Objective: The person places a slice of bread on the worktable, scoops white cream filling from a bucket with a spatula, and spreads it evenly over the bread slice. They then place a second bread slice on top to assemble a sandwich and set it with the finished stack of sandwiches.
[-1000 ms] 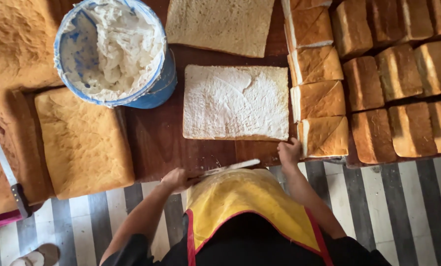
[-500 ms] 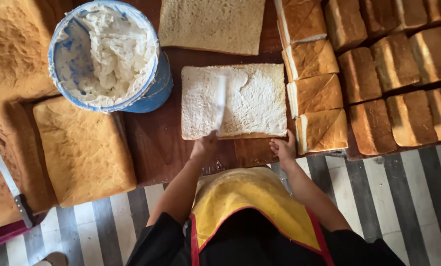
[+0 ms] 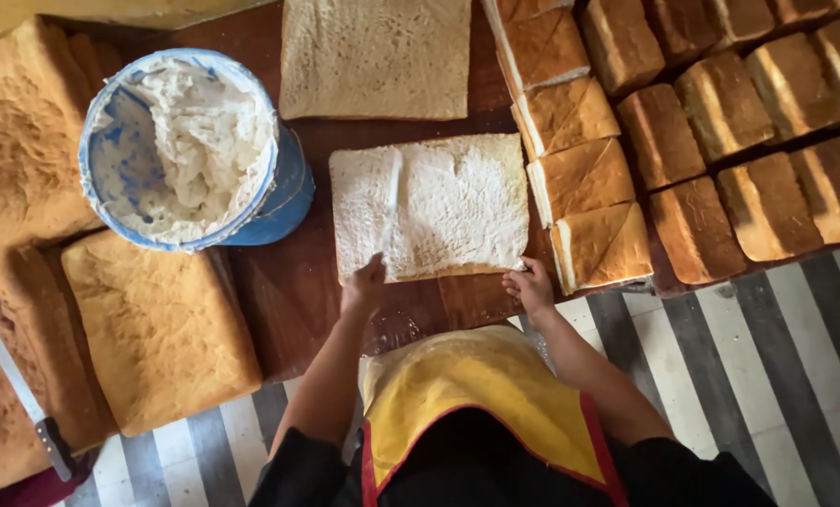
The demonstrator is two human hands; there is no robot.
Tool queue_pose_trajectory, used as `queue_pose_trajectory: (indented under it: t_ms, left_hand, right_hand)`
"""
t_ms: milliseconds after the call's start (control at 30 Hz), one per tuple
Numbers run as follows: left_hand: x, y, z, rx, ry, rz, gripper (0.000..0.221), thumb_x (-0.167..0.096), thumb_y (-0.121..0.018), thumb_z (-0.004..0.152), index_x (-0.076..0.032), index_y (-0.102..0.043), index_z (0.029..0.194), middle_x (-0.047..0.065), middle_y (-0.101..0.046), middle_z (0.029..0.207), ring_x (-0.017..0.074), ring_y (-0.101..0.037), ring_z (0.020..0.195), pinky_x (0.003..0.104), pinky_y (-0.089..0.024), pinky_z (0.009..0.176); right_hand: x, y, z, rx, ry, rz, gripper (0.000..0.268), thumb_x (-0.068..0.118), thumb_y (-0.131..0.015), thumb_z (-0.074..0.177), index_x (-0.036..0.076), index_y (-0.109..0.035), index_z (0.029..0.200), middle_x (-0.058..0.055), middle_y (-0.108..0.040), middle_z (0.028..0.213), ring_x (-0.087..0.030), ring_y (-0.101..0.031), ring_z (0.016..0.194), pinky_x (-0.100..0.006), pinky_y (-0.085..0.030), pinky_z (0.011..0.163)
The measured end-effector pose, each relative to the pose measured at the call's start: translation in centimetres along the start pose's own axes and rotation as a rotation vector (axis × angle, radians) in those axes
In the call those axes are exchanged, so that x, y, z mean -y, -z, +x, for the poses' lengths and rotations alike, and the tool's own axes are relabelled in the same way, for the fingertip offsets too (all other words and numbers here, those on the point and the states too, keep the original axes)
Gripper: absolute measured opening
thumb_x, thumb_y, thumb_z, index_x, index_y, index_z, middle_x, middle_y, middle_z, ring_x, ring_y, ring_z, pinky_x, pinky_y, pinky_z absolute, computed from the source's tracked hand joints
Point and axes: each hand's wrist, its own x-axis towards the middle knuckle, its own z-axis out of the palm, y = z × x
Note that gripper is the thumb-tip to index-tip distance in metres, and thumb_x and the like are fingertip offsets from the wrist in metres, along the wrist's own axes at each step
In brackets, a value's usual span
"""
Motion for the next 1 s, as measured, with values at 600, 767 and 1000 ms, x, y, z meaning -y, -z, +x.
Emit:
queue_pose_trajectory:
  t_ms: [600,767,1000]
  left_hand:
    - [-6.0,-2.8,2.0,0.202,-0.319,-0.005,0.044,-0.041,-0.06,0.099,-0.023,-0.064,0.139,0.018,-0.073,0.12,0.0304,-0.07,0.115,0.041,-0.053,0.099]
    - [-10.1,-5.6,5.2,0.128,-0.328,0.264,0.039,-0.041,-0.054,0.102,-0.029,-0.063,0.138,0.022,-0.073,0.107,0.0418,-0.069,0.102,0.052,-0.054,0.091]
    - [-8.2,-7.6,9.8,0.238,-0.576,0.484,0.036,-0.038,-0.056,0.1,-0.031,-0.065,0.134,0.019,-0.075,0.102,0.0405,-0.072,0.091,0.051,-0.057,0.085]
  right_hand:
    - [-1.8,0.8,0.5,-0.004,0.071,0.191,0.057,0.007,-0.058,0.095,0.01,-0.03,0.145,-0.02,-0.07,0.114,-0.025,-0.072,0.097,-0.037,-0.059,0.085]
    - [-2.6,0.9,0.7,-0.026,0.131,0.156,0.055,0.006,-0.058,0.095,0.009,-0.031,0.143,-0.019,-0.071,0.111,-0.024,-0.073,0.094,-0.036,-0.06,0.082]
    - [-3.3,0.6,1.0,-0.067,0.183,0.105,0.052,0.005,-0.058,0.096,0.007,-0.033,0.142,-0.019,-0.072,0.105,-0.023,-0.074,0.091,-0.035,-0.062,0.08]
